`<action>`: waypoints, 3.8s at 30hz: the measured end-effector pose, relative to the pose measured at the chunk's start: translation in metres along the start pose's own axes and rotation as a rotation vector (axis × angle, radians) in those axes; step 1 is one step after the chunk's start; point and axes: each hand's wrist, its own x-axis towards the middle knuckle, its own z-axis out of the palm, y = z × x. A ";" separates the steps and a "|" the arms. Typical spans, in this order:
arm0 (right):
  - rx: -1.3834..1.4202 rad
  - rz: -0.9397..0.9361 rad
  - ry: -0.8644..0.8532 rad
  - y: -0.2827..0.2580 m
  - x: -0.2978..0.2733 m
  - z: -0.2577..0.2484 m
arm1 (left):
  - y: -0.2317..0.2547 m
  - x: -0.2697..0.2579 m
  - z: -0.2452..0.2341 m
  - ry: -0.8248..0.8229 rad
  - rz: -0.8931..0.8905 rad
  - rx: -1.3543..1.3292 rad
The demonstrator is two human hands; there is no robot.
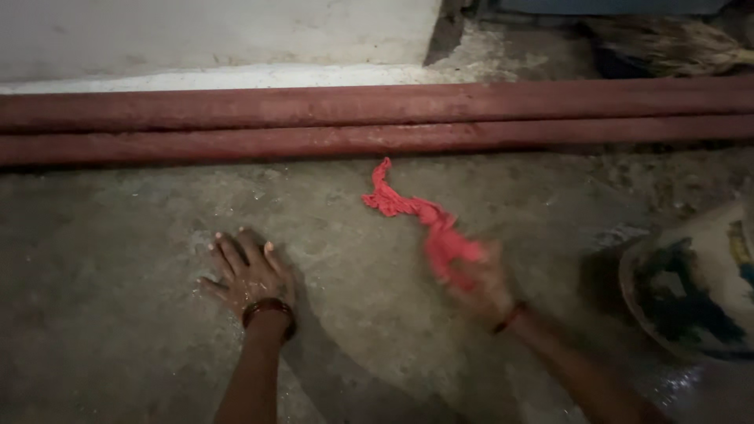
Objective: The person dips a red cloth into a bucket of water, wrings it out, and wipes the concrete floor. They repeatedly rinse the cloth in the bucket and continue scrubbing the floor surface near a red pipe.
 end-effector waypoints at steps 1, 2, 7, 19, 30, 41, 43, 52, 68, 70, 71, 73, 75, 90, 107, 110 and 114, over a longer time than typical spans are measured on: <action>-0.007 0.112 -0.034 0.008 0.002 0.029 | 0.002 0.001 0.001 0.011 -0.012 -0.025; -0.608 -0.354 -0.151 0.009 0.005 0.054 | 0.001 -0.002 0.001 0.017 -0.029 -0.044; -1.136 -0.479 -0.355 0.007 0.122 0.206 | -0.002 -0.005 -0.007 0.147 -0.080 -0.342; -1.446 -0.929 -0.632 0.010 0.148 0.270 | 0.002 -0.018 -0.032 0.313 -0.037 -0.456; -1.220 -0.514 0.031 -0.012 0.107 0.004 | -0.005 -0.007 -0.014 0.073 -0.036 -0.241; -1.373 -0.326 0.354 -0.072 0.126 -0.062 | 0.036 -0.005 0.005 -0.050 0.202 -0.182; -1.434 -0.270 0.253 -0.060 0.122 -0.033 | 0.047 -0.006 0.013 -0.131 0.197 -0.084; -1.246 -0.749 0.210 0.029 0.139 0.089 | 0.051 -0.019 0.018 -0.100 0.221 0.037; -1.120 -0.722 -0.313 -0.033 0.089 0.055 | 0.036 -0.014 0.031 -0.007 0.186 -0.218; -1.272 -0.968 -0.058 -0.043 0.092 -0.017 | 0.033 -0.008 0.039 0.030 0.248 -0.129; -1.308 -1.090 0.038 -0.050 0.093 -0.058 | 0.033 -0.005 0.041 0.049 0.279 -0.087; -1.475 -0.827 0.363 -0.045 0.084 -0.118 | 0.039 -0.004 0.045 -0.028 0.287 0.021; -1.333 -0.762 0.511 -0.038 0.078 -0.147 | 0.042 -0.008 0.043 -0.065 0.295 0.058; -1.112 -0.929 -0.338 0.019 0.024 0.164 | 0.031 -0.022 0.015 0.032 0.219 -0.459; -1.058 -0.489 0.509 -0.073 0.007 -0.141 | 0.104 -0.036 0.019 -0.098 0.568 -0.169; -1.617 -0.780 0.286 -0.062 0.000 -0.092 | 0.118 -0.040 0.022 -0.295 0.495 0.015; -1.749 -0.358 0.519 -0.067 0.018 -0.060 | 0.119 -0.044 0.028 -0.162 0.541 0.046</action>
